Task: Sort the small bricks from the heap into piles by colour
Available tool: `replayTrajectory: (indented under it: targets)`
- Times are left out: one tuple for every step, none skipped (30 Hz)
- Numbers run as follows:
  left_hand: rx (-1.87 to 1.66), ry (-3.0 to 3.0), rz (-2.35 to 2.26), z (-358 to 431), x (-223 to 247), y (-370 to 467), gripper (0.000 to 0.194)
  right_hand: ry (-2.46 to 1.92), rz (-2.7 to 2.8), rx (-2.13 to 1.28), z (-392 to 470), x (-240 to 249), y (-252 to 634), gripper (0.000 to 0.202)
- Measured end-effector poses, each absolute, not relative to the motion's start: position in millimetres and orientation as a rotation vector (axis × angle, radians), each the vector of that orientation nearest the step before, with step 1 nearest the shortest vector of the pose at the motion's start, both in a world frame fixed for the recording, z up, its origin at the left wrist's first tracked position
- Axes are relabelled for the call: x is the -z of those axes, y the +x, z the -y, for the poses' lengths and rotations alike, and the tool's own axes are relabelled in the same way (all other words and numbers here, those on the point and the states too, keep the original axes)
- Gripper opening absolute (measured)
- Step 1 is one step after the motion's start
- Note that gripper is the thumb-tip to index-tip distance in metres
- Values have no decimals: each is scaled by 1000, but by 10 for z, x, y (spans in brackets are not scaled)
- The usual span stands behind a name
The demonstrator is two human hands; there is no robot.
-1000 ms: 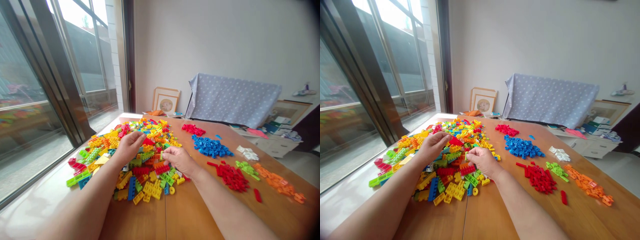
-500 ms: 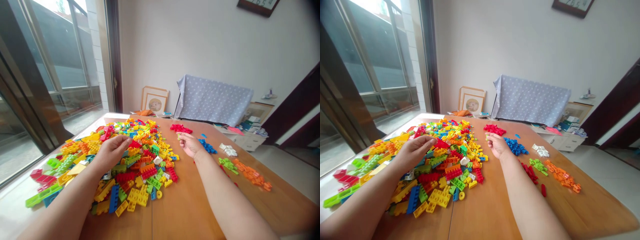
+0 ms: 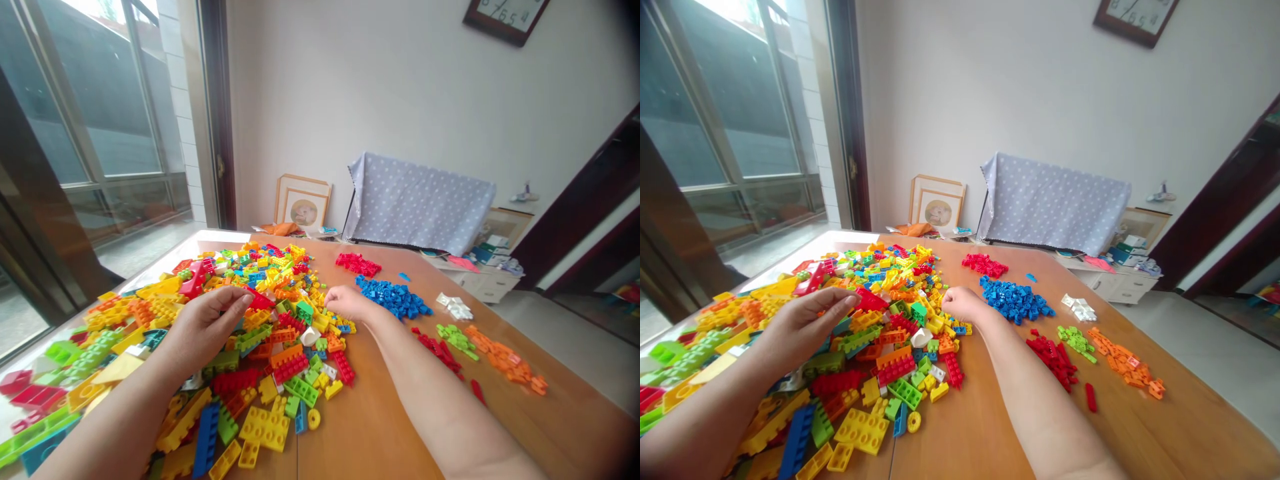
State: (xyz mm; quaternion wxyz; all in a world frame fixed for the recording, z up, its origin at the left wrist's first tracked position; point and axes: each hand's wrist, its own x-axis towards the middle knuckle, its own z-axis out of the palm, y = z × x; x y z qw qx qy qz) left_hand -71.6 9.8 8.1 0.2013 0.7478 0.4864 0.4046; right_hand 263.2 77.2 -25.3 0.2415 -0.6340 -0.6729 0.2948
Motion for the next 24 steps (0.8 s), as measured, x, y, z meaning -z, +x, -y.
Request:
replayTrajectory:
  targets:
    - [-1124,2101,-1360,-101,-79,-713,43,-1778,1904,-763,-780,260,2590,2]
    - [-1120,2114,-1363,-103,-79,-709,43,-1822,1958,-716,-789,262,2552,7]
    - [-1117,2124,-1367,-104,-81,-707,43,-1861,2002,-667,-797,258,2520,12]
    - [-1113,2130,-1373,-105,-85,-705,43,-1896,2038,-619,-805,248,2495,16]
    - [-1111,2132,-1380,-104,-89,-704,43,-1926,2067,-577,-812,235,2476,19]
    - [-1110,2132,-1386,-102,-94,-704,43,-1951,2089,-543,-819,220,2464,21]
    - [-1110,2132,-1390,-100,-97,-704,42,-1971,2108,-520,-827,207,2459,22]
    - [-1111,2132,-1393,-97,-99,-704,41,-1984,2124,-509,-835,197,2458,22]
    - [-1114,2133,-1393,-95,-101,-704,41,-1989,2137,-509,-842,194,2462,20]
    - [-1115,2134,-1393,-94,-101,-703,40,-1986,2146,-514,-847,197,2467,17]
    - [-1115,2135,-1394,-93,-101,-703,40,-1975,2147,-519,-849,207,2473,12]
    - [-1114,2136,-1396,-93,-99,-703,39,-1957,2142,-522,-847,223,2477,8]
    - [-1113,2136,-1397,-95,-97,-704,39,-1935,2131,-522,-839,244,2479,8]
    - [-1114,2137,-1399,-97,-93,-705,39,-1908,2117,-522,-827,267,2478,12]
    - [-1116,2137,-1399,-99,-89,-709,38,-1879,2103,-527,-813,291,2476,15]
    - [-1121,2139,-1398,-102,-84,-713,38,-1849,2091,-537,-798,311,2473,16]
    - [-1127,2140,-1397,-105,-79,-719,37,-1821,2080,-549,-789,327,2473,16]
    - [-1132,2142,-1397,-107,-74,-725,36,-1796,2063,-558,-788,337,2478,15]
    - [-1137,2145,-1398,-110,-69,-731,36,-1778,2039,-558,-801,341,2488,14]
    - [-1143,2148,-1399,-113,-64,-737,35,-1768,2005,-547,-831,338,2506,15]
    - [-1147,2150,-1398,-115,-60,-741,35,-1766,1963,-525,-879,330,2530,16]
    - [-1151,2153,-1397,-118,-57,-744,35,-1769,1917,-498,-945,320,2560,18]
    - [-1154,2154,-1398,-120,-55,-746,35,-1775,1874,-471,-1025,311,2593,20]
    - [-1153,2155,-1400,-123,-53,-748,35,-1783,1839,-448,-1114,305,2626,21]
